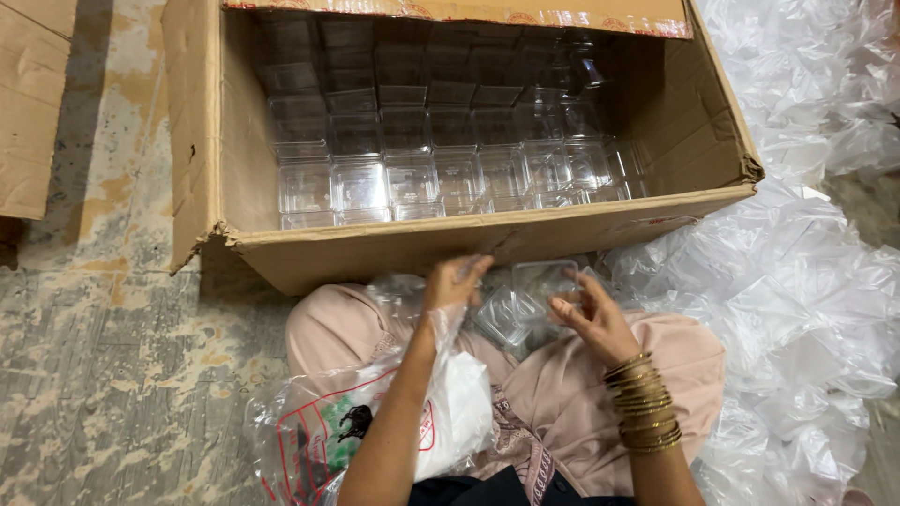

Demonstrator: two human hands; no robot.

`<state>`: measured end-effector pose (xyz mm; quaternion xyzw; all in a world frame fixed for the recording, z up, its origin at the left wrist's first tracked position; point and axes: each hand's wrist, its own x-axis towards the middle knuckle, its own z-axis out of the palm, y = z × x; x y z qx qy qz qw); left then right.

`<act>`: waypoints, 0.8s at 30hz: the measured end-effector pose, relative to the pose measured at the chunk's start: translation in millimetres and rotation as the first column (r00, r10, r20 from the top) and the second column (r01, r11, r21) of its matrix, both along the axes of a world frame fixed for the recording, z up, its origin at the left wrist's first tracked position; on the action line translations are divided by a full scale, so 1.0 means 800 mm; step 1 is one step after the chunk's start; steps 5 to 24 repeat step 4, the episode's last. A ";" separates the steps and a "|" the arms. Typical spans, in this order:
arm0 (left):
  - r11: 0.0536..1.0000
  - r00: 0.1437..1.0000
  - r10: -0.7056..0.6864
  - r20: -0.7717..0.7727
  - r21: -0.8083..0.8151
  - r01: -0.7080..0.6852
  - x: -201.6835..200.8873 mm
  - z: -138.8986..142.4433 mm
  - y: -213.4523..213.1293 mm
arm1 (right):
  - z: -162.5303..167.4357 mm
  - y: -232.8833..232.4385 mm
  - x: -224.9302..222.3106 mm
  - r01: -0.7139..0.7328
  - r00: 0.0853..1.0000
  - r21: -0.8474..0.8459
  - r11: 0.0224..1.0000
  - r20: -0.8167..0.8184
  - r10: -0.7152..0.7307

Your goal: The person sits on the floor and removes clear plastic boxes from plastic bags one at a time, then places and stacks the boxes into a large open cardboard box in front of them. They repeat this unpacking and stacking cycle throughout the episode.

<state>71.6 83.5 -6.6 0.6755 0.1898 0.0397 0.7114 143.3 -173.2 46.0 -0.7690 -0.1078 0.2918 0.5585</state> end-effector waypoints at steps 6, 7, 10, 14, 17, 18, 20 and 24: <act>0.781 0.997 0.073 -0.024 0.623 -0.042 0.004 -0.074 0.009 | -0.082 -0.026 0.016 -0.089 0.995 -0.316 0.945 0.015 0.099; 0.781 0.997 0.073 -0.024 0.623 -0.042 0.004 -0.074 0.009 | -0.082 -0.026 0.016 -0.089 0.995 -0.316 0.945 0.015 0.099; 0.781 0.997 0.073 -0.024 0.623 -0.042 0.004 -0.074 0.009 | -0.082 -0.026 0.016 -0.089 0.995 -0.316 0.945 0.015 0.099; 0.781 0.997 0.073 -0.024 0.623 -0.042 0.004 -0.074 0.009 | -0.082 -0.026 0.016 -0.089 0.995 -0.316 0.945 0.015 0.099; 0.781 0.997 0.073 -0.024 0.623 -0.042 0.004 -0.074 0.009 | -0.082 -0.026 0.016 -0.089 0.995 -0.316 0.945 0.015 0.099; 0.781 0.997 0.073 -0.024 0.623 -0.042 0.004 -0.074 0.009 | -0.082 -0.026 0.016 -0.089 0.995 -0.316 0.945 0.015 0.099; 0.781 0.997 0.073 -0.024 0.623 -0.042 0.004 -0.074 0.009 | -0.082 -0.026 0.016 -0.089 0.995 -0.316 0.945 0.015 0.099; 0.781 0.997 0.073 -0.024 0.623 -0.042 0.004 -0.074 0.009 | -0.082 -0.026 0.016 -0.089 0.995 -0.316 0.945 0.015 0.099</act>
